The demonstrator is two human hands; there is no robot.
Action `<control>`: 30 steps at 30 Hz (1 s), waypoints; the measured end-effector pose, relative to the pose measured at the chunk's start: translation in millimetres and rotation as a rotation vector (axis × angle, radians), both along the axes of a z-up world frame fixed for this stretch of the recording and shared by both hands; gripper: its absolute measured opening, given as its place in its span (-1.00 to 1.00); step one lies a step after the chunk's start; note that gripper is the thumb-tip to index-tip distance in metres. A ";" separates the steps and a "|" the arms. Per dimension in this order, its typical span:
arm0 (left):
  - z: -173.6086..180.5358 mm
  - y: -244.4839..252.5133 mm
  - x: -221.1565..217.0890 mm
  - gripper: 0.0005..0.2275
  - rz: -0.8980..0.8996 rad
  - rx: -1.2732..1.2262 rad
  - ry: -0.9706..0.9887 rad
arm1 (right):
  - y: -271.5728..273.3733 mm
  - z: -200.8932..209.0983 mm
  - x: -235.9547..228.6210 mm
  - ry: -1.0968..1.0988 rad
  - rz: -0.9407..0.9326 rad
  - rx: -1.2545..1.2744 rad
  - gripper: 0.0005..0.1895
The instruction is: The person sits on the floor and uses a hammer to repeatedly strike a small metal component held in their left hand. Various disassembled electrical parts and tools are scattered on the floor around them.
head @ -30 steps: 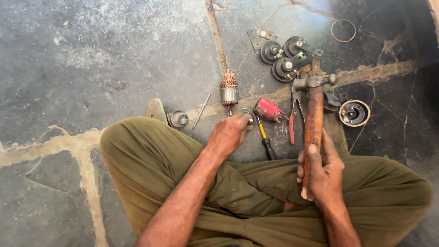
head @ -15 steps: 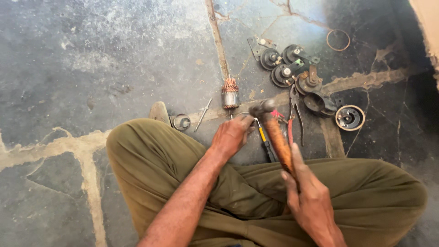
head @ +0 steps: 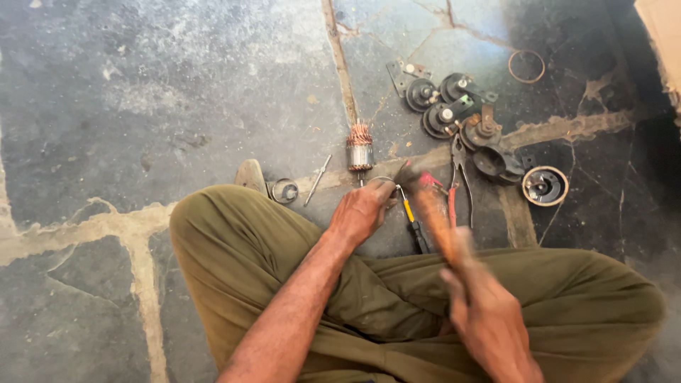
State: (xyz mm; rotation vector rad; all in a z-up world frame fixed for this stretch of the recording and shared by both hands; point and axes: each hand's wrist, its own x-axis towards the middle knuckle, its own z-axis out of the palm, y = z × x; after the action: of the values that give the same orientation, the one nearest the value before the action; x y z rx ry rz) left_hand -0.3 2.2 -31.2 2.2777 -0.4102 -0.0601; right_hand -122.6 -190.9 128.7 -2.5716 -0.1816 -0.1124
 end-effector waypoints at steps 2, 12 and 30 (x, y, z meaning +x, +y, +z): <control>-1.3 0.7 -0.3 -0.88 -0.005 0.023 0.029 | -1.5 -3.4 3.8 0.072 -0.021 -0.079 -0.24; 27.7 4.0 6.7 -0.87 0.101 -0.111 0.078 | -13.2 23.0 5.3 -0.303 -0.105 0.081 -0.36; 31.6 14.1 4.9 -0.89 0.198 -0.246 -0.030 | -42.2 -52.3 66.5 0.403 -0.427 1.123 -0.61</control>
State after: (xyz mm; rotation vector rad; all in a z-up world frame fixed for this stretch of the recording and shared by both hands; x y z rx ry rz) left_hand 4.6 16.3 0.3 2.0665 -0.1931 0.1191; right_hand -56.0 -233.1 76.5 -1.4268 0.4636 0.1229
